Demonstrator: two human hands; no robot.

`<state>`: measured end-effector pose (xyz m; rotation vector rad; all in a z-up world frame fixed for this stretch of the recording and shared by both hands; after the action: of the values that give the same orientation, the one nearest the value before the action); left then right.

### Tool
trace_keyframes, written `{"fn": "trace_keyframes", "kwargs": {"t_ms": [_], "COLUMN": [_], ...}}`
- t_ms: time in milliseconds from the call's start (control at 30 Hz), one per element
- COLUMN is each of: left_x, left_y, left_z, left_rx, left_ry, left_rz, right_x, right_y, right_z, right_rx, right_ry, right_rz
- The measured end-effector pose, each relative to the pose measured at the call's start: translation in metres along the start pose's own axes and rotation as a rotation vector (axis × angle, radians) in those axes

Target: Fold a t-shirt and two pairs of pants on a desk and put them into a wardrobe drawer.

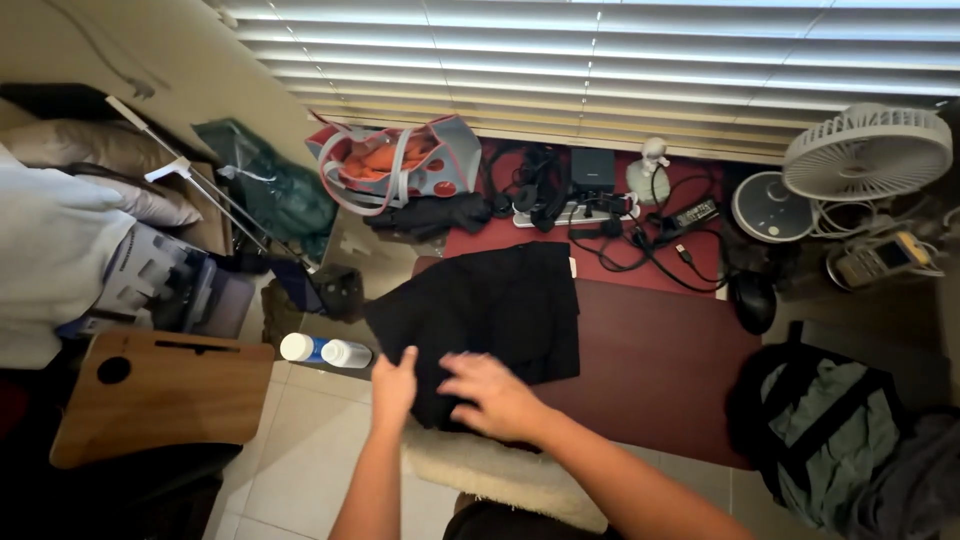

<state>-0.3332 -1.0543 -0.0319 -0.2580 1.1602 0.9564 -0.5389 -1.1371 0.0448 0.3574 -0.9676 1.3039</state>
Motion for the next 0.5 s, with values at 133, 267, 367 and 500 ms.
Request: {"fn": "trace_keyframes", "kwargs": {"t_ms": [133, 267, 367, 500], "left_x": [-0.018, -0.039, -0.020, -0.027], "left_y": [-0.006, -0.017, -0.030, -0.023], "left_z": [0.031, 0.041, 0.032, 0.024], "left_rx": [-0.026, 0.089, 0.136, 0.145], "left_ry": [-0.005, 0.103, 0.156, 0.109], "left_rz": [-0.008, -0.149, -0.012, -0.072], "right_x": [-0.082, -0.146, -0.178, -0.170], "right_y": [0.048, 0.086, 0.077, 0.044], "right_z": [0.028, 0.063, 0.081, 0.088], "right_rx": [-0.432, -0.651, -0.703, -0.529], "right_ry": [0.421, 0.382, 0.123, 0.071], "right_rz": [-0.472, -0.961, -1.067, -1.196]}}
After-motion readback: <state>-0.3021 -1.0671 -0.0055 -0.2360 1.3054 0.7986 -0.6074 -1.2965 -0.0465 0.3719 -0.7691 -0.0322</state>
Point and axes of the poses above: each hand's wrist, its own y-axis away from the middle knuckle, its own z-axis out of the back of the hand, x = y × z, the point moved 3 cm from there along -y, towards the middle knuckle, and after that the axes turned 1 degree about -z, right-handed, at the moved point
